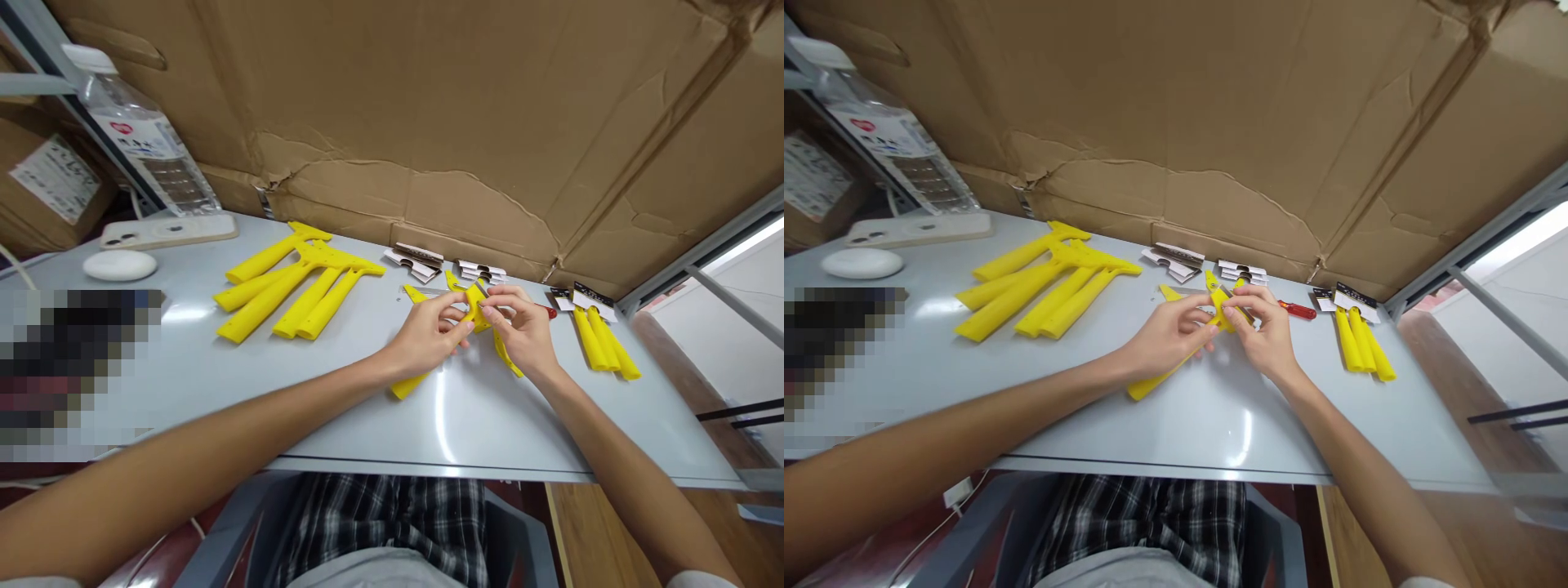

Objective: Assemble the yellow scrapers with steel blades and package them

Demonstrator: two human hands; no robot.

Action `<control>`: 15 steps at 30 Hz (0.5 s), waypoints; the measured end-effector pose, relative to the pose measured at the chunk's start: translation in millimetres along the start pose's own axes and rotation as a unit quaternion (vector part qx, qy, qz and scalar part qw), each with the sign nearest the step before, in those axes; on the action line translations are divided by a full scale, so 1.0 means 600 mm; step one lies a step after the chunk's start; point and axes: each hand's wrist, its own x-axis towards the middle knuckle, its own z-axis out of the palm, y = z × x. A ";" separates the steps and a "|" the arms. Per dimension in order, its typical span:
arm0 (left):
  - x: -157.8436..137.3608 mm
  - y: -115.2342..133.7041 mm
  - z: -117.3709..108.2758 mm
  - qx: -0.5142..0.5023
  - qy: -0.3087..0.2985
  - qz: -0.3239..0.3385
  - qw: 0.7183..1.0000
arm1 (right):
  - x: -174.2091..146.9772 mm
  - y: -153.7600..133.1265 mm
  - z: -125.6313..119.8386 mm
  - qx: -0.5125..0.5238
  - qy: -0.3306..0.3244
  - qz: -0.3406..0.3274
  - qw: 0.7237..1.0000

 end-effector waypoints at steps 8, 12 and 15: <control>0.005 -0.008 -0.001 -0.002 -0.036 -0.002 0.999 | 0.000 -0.002 0.001 0.055 -0.018 0.040 0.998; 0.005 -0.008 0.000 -0.012 -0.038 0.005 0.999 | 0.001 0.006 0.002 0.063 -0.022 0.051 0.996; 0.004 -0.009 0.002 -0.015 -0.032 0.004 0.999 | 0.001 0.009 0.004 0.063 -0.030 0.048 0.996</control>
